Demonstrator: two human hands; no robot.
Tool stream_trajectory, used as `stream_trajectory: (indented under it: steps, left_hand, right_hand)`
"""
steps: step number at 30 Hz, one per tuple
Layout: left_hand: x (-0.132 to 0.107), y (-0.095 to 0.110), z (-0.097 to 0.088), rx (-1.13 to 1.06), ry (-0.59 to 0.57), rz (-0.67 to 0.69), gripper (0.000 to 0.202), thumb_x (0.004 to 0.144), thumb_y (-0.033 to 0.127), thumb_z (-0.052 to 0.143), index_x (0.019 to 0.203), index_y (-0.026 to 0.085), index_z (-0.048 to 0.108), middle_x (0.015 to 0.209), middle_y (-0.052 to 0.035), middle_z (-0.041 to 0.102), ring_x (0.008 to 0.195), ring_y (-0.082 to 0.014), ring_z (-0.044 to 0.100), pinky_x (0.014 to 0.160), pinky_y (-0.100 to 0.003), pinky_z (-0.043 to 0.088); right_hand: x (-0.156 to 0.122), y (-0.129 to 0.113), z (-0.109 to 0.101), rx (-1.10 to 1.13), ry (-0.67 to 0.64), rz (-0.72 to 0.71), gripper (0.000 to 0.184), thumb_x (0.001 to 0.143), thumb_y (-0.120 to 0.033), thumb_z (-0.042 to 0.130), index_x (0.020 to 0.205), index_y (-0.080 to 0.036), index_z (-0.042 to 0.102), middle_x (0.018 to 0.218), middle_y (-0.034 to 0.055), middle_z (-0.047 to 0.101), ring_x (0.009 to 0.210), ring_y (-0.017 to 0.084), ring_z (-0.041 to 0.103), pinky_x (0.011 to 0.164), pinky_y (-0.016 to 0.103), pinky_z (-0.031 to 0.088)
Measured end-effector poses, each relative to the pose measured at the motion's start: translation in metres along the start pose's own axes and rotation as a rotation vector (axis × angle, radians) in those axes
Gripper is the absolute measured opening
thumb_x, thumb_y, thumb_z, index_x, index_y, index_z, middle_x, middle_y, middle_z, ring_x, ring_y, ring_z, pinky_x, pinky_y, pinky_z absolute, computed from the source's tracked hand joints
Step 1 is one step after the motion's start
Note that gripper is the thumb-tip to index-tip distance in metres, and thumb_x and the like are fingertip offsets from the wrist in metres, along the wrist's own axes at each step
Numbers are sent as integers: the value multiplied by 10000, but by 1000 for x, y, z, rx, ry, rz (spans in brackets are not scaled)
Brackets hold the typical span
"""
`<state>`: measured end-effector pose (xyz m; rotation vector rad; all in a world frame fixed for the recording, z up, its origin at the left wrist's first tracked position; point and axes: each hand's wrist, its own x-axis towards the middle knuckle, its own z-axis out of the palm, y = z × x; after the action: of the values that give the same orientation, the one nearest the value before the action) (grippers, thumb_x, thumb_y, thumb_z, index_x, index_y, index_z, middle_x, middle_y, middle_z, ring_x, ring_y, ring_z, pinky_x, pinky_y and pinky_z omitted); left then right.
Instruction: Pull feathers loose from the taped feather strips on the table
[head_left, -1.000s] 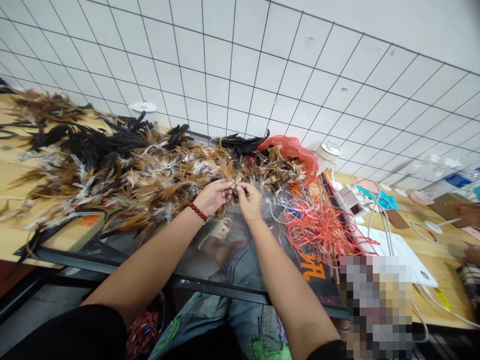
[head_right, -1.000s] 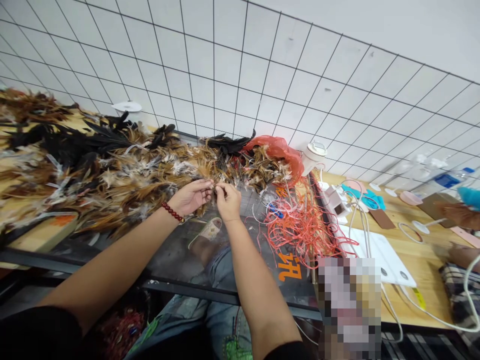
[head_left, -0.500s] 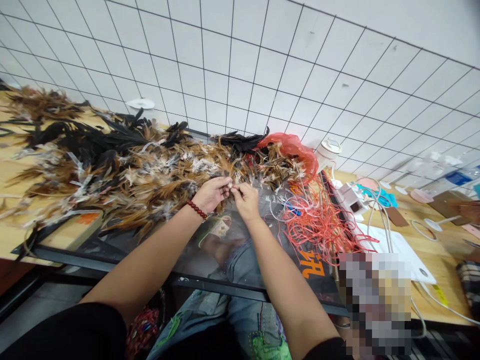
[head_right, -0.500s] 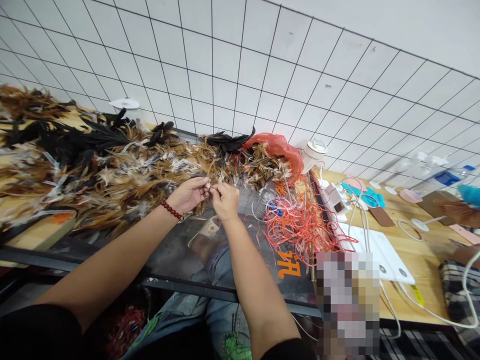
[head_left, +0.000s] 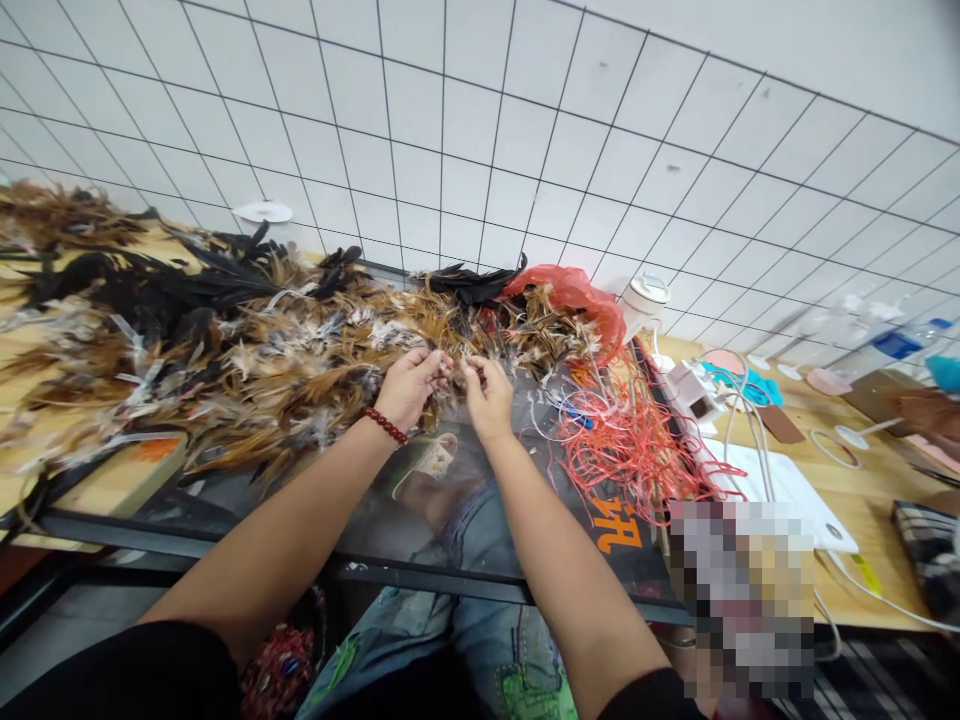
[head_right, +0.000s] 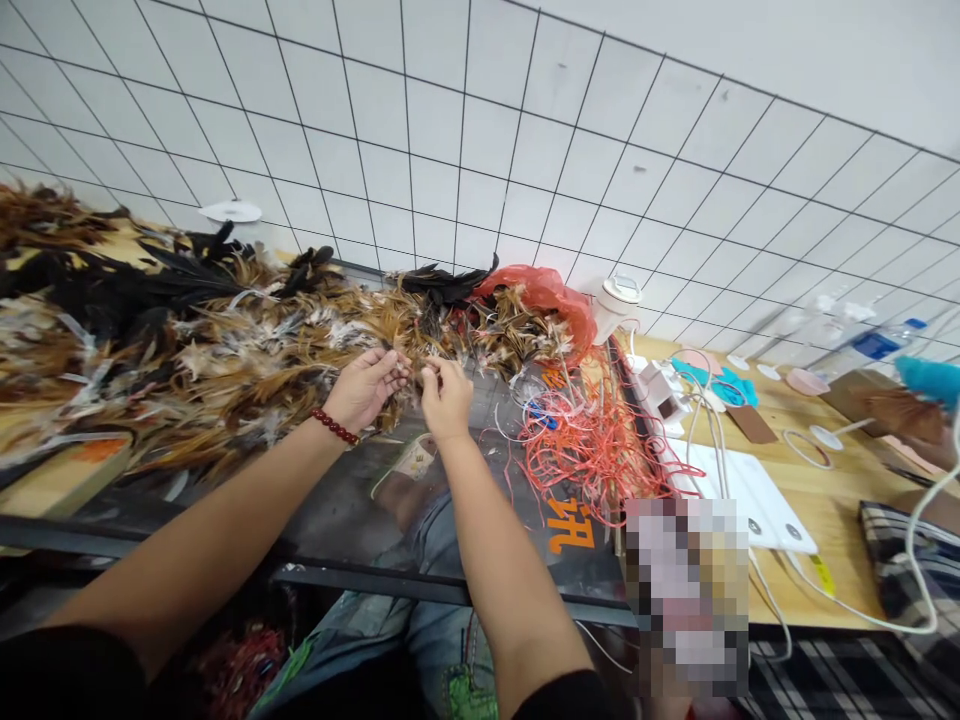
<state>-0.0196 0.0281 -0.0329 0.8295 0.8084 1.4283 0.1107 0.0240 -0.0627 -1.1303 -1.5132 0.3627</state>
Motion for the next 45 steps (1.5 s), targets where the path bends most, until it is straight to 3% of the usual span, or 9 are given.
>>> stream_trajectory:
  steps: [5,10,15,19,24,26,31,36,45]
  left_hand:
    - [-2,-5,1,181,-90,-45,331,562,377,844,664,130,649,603,-10,625,511,-71,511,508,-191,417]
    - [-4,-13,4,437,-166,-20,250,622,358,797,612,147,663,473,4,565,421,-90,475,452,-212,372]
    - [-7,-21,5,561,-152,45,72,675,223,747,641,166,718,540,-9,630,457,-100,478,474,-215,350]
    - [-8,-30,5,585,-185,99,80,678,153,725,606,187,718,532,-1,627,474,-114,471,503,-225,350]
    - [-11,-29,7,617,-144,200,52,704,191,711,665,204,742,556,-7,645,527,-141,515,564,-241,381]
    - [-12,-26,9,590,-92,266,44,713,212,707,707,208,750,582,-10,656,571,-153,550,608,-247,406]
    - [-11,-25,10,513,-23,309,53,711,249,708,706,207,739,563,2,630,553,-147,538,588,-247,409]
    - [-11,-27,10,586,-61,326,79,740,242,666,727,214,739,563,8,632,542,-139,540,577,-244,410]
    - [-3,-29,8,439,57,252,52,714,189,689,739,204,732,604,6,651,523,-117,533,532,-217,406]
  right_hand:
    - [4,3,-2,125,59,69,248,887,-364,501,851,-180,663,874,49,657,845,148,592,820,272,460]
    - [6,6,-1,117,36,61,359,831,-442,553,578,-192,506,640,-17,484,655,120,466,661,242,420]
    - [12,23,-4,163,238,246,358,889,-482,422,700,-195,522,670,-7,535,680,131,483,667,248,429]
    - [34,35,-24,88,321,296,332,910,-453,382,784,-199,555,705,10,598,707,151,523,683,265,439]
    - [78,35,-55,-255,168,337,88,783,-271,577,786,-185,596,718,29,621,720,177,554,746,305,442]
    - [87,30,-56,-376,218,292,191,725,-208,622,912,-171,625,868,78,652,820,200,573,795,331,445]
    - [75,18,-21,-568,-110,160,110,792,-234,581,757,-237,686,843,71,680,813,208,611,784,347,456]
    - [65,19,0,-709,-196,167,52,732,-194,639,702,-209,679,847,99,678,850,225,616,794,369,454]
    - [27,25,1,127,202,361,246,790,-399,506,760,-167,584,667,-5,597,631,130,516,646,250,452]
